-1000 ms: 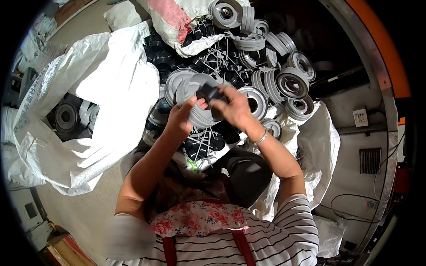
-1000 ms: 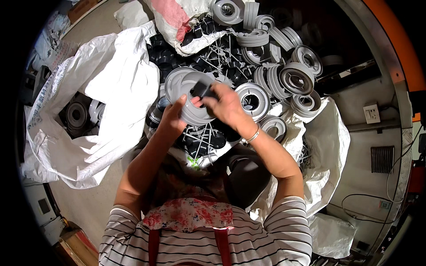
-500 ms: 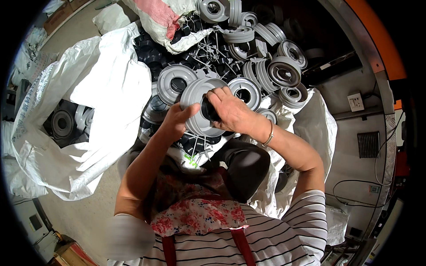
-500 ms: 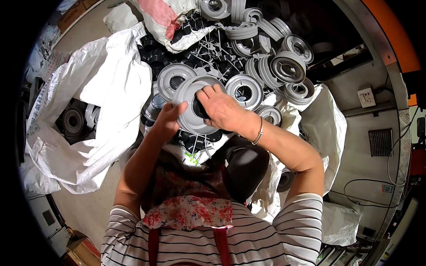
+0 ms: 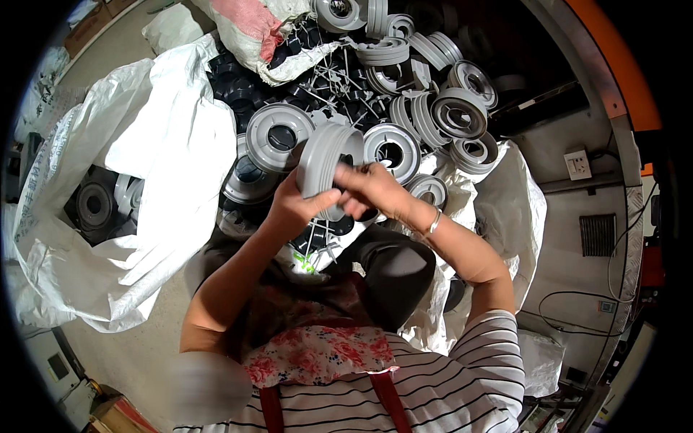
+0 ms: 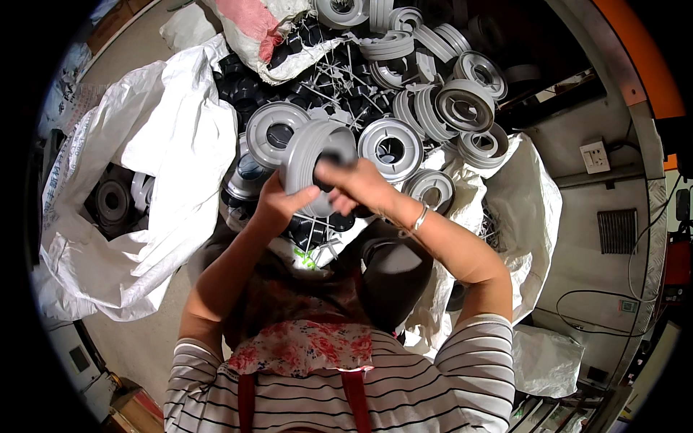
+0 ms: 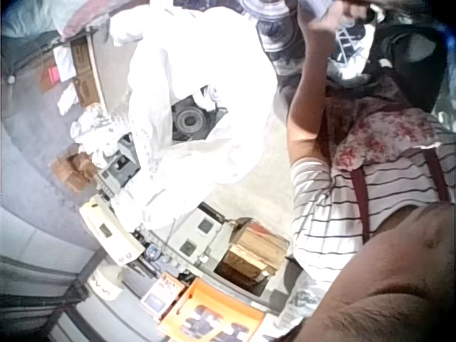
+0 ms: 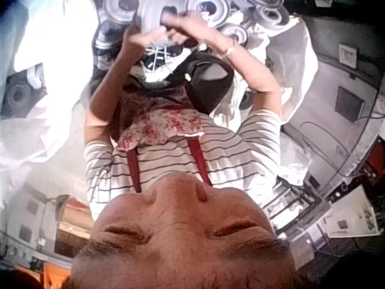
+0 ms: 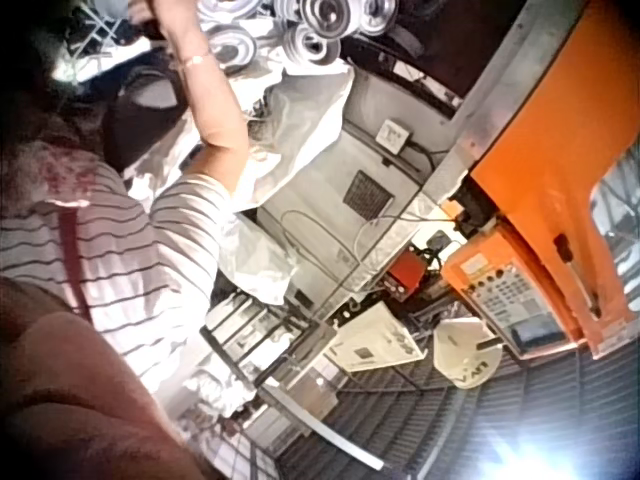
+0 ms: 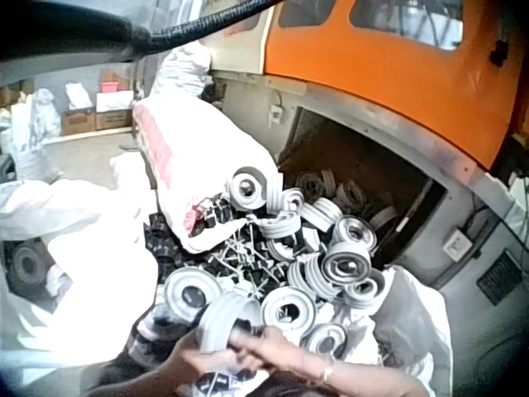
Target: The person sits on the floor and assembles grey circular plastic parts by inserting black circular inserts into their centers. They pick up parts from a pile, fit the inserts, and place the assembled units into a large white sack.
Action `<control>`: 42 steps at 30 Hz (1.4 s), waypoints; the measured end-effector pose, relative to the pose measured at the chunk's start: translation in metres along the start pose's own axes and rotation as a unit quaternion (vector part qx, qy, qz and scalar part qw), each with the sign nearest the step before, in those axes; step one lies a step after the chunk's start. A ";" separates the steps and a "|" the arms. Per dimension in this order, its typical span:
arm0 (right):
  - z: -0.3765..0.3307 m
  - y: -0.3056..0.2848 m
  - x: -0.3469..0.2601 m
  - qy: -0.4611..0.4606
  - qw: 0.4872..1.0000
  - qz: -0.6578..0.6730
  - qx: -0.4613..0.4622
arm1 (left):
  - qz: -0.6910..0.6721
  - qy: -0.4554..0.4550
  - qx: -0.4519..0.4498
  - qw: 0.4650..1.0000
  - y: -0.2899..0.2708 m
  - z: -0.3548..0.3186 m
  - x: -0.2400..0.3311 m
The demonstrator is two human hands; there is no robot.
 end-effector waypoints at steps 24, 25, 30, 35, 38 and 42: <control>0.089 -0.115 0.012 -0.262 0.856 -0.419 0.154 | 0.172 0.104 0.152 0.968 -0.008 0.034 0.010; 0.097 -0.097 0.034 -0.318 0.799 -0.492 0.134 | 0.077 0.007 0.144 0.987 -0.016 0.041 0.001; 0.136 -0.065 0.075 -0.370 0.694 -0.611 0.090 | -0.058 -0.080 0.114 0.989 -0.030 0.044 -0.012; 0.035 -0.057 -0.033 -0.379 0.820 -0.350 0.247 | -0.137 -0.107 0.091 0.981 -0.014 0.036 -0.006; 0.004 -0.033 -0.047 -0.439 0.856 -0.229 0.148 | -0.176 -0.071 0.037 0.981 -0.003 0.032 -0.009; -0.006 -0.019 -0.051 -0.309 0.899 -0.274 0.148 | -0.032 0.059 0.006 0.998 0.000 0.027 -0.015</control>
Point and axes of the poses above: each hand's wrist, its own z-axis towards the middle knuckle, its own y-axis out of the palm, x = y × z, the point moved 6 cm from there along z, towards the middle knuckle, and after that the axes turned 5 degrees about x, right-handed, at the moved point
